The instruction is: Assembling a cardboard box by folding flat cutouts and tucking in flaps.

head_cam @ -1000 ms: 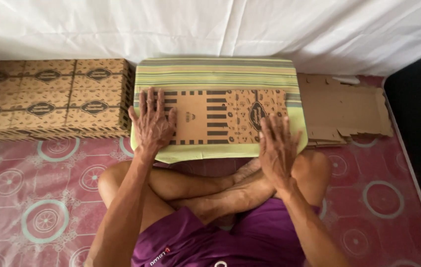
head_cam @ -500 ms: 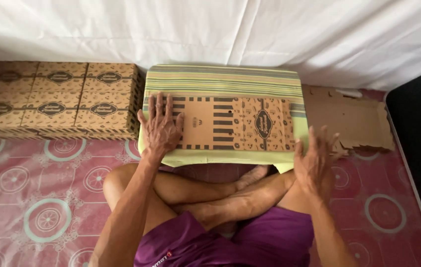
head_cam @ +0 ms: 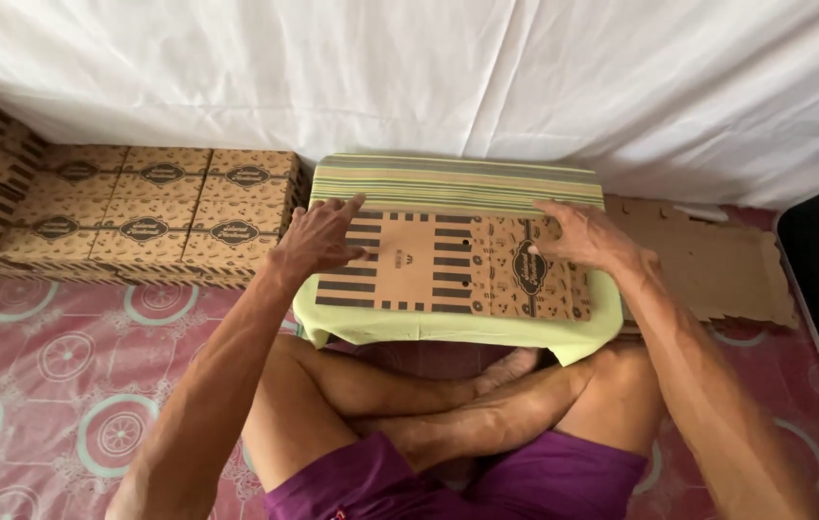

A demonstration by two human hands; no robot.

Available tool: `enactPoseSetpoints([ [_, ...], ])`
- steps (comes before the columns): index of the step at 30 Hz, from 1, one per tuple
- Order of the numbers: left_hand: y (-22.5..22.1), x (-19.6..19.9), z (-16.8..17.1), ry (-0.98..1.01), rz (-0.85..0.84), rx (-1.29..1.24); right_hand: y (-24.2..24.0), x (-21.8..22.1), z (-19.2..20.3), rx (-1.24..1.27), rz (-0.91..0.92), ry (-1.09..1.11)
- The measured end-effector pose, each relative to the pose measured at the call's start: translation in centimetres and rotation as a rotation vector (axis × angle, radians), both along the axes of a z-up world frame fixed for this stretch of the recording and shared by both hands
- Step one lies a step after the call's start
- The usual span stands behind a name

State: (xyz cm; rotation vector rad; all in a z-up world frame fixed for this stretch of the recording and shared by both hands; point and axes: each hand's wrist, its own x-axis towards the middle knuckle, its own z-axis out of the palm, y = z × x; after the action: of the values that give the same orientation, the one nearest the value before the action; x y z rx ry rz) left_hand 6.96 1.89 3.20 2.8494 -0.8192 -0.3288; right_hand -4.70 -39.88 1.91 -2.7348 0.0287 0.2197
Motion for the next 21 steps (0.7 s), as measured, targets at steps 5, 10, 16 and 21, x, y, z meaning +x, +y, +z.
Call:
enactPoseSetpoints([
  [5,0.3,2.2,-2.1,-0.035,-0.017,0.01,-1.2,1.1,-0.3,0.092,-0.051,0.096],
  [10,0.3,2.9,-0.8,-0.008,-0.033,0.015,-0.2,0.8,2.8,0.176,-0.091,0.09],
  [16,1.4,6.7,-4.0,0.024,-0.002,-0.066,-0.8,1.0,4.2,0.221,-0.121,0.025],
  [21,2.5,3.8,4.3,0.224,0.025,-0.274,-1.9,0.2,6.4,0.26,0.035,-0.188],
])
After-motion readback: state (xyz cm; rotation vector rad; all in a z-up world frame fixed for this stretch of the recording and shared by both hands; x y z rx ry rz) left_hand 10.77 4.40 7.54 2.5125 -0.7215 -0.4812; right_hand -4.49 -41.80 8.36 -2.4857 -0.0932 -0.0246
